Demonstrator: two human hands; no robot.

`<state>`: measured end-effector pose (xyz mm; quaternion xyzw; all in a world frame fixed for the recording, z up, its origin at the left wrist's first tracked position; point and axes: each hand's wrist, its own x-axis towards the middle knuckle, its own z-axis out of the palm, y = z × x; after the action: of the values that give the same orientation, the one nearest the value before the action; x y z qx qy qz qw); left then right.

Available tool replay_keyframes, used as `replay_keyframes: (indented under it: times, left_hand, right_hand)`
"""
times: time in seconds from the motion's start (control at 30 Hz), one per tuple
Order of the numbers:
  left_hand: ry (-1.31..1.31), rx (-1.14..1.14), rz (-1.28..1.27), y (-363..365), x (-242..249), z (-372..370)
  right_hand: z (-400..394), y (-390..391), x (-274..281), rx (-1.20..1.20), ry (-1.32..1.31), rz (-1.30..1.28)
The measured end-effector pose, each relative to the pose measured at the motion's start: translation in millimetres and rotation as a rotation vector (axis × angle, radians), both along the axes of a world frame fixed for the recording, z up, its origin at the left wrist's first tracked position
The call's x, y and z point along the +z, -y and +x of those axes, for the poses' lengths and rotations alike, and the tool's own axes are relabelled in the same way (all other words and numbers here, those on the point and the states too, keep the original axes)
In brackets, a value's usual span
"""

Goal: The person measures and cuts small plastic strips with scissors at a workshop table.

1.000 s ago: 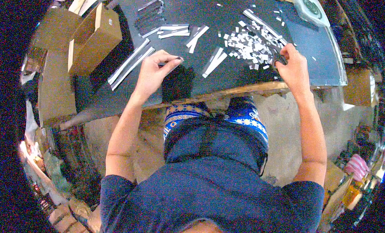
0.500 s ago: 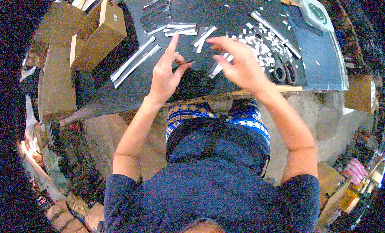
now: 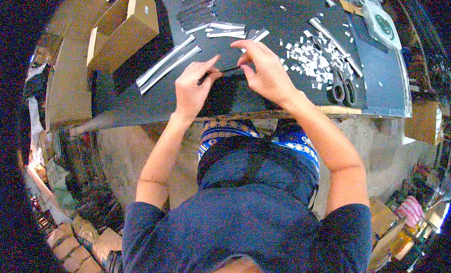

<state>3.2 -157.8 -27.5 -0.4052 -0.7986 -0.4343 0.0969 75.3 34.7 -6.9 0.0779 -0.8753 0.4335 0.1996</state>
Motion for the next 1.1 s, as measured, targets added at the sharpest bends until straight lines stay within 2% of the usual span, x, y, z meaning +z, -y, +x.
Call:
replay_keyframes:
  times: [0.4,0.5,0.57,0.7,0.9,1.1]
  left_hand:
    - [0.026,0.052,0.024,18,-6,6]
    - [0.016,0.040,0.021,18,-5,5]
    - [0.014,0.032,0.025,18,-6,5]
    - [0.003,0.044,0.025,18,-7,5]
    - [-0.016,0.036,0.017,17,-6,5]
    - [-0.018,0.037,0.031,17,-7,4]
  right_hand:
    - [3,-7,-12,-0.039,0.048,-0.004]
    - [3,-21,-6,0.002,0.067,0.050]
    - [-4,-46,1,0.059,-0.100,0.303]
    - [-4,-92,24,0.217,0.151,0.455]
    - [-4,-91,23,0.298,0.353,0.449]
    - [-5,-91,19,0.294,0.321,0.414]
